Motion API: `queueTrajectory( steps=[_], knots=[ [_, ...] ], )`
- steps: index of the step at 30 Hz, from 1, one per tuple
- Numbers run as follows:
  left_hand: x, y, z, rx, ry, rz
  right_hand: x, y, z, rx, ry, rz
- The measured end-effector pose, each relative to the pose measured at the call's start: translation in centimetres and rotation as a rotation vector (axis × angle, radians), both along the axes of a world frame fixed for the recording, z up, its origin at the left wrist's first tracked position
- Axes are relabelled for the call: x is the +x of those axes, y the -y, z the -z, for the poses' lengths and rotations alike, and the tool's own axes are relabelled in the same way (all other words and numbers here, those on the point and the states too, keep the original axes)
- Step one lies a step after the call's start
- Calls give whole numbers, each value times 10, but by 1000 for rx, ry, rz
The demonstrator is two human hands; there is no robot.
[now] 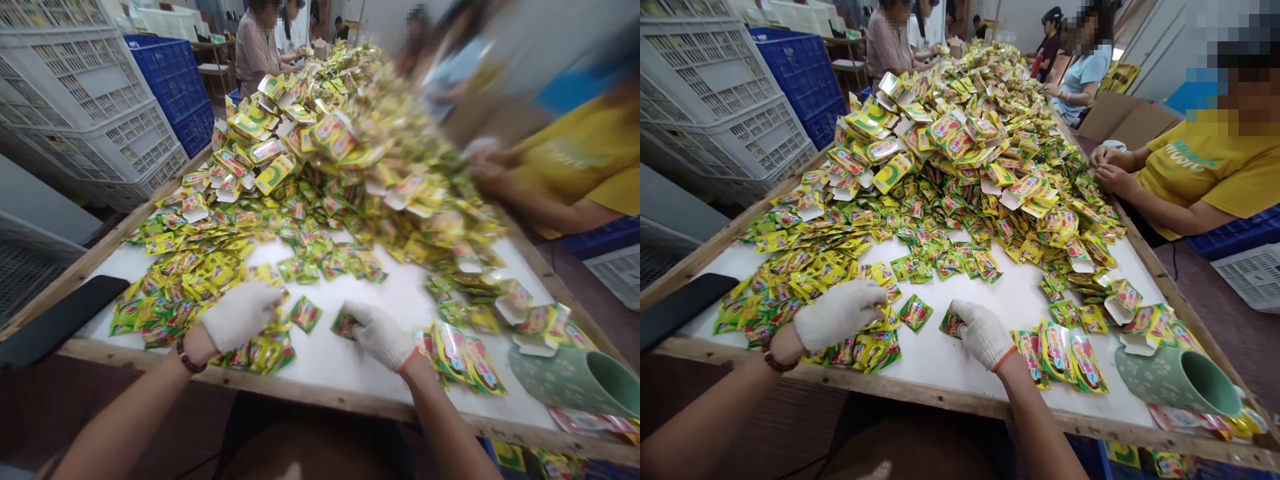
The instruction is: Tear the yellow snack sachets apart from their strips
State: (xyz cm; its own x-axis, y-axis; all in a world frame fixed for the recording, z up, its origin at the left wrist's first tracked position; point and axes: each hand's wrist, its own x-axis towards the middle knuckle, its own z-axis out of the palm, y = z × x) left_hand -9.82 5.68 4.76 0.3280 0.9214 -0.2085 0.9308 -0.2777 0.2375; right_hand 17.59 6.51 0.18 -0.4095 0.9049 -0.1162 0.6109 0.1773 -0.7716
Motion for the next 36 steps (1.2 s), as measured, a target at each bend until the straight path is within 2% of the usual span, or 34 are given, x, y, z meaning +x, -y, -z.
queueTrajectory(
  steps=[2, 3, 8, 11, 14, 17, 19, 21, 22, 24, 27, 30, 34, 36],
  knots=[
    [3, 8, 5, -3, 13, 109, -3, 0, -2, 15, -31, -27],
    [3, 10, 8, 16, 11, 109, -4, 0, -4, 24, -36, -33],
    [-6, 10, 9, 93, -43, -33, -16, 1, -11, -23, -156, 15],
    [-10, 9, 6, 190, -62, -30, -29, -1, -13, -108, -329, 96],
    [-7, 11, 8, 197, -140, -1, -45, -5, -17, -186, -477, 190],
    [-4, 14, 12, 243, -132, -30, -58, -6, -19, -235, -604, 216],
    [-4, 15, 13, 331, 63, -114, -64, -4, -18, -241, -688, 208],
    [-1, 17, 13, 352, 401, -304, -68, -1, -14, -247, -756, 208],
    [2, 18, 15, 303, 599, -417, -69, 0, -12, -250, -783, 211],
    [12, 22, 20, 102, 982, -609, -71, 2, -9, -252, -815, 221],
    [33, 26, 31, -183, 1395, -722, -72, 3, -5, -250, -802, 242],
    [52, 27, 38, -225, 1524, -739, -74, 5, -4, -209, -747, 293],
    [59, 21, 33, -236, 1463, -612, -72, 7, -6, -107, -626, 355],
    [54, 17, 28, -245, 1414, -546, -71, 7, -6, -120, -618, 363]
  ],
)
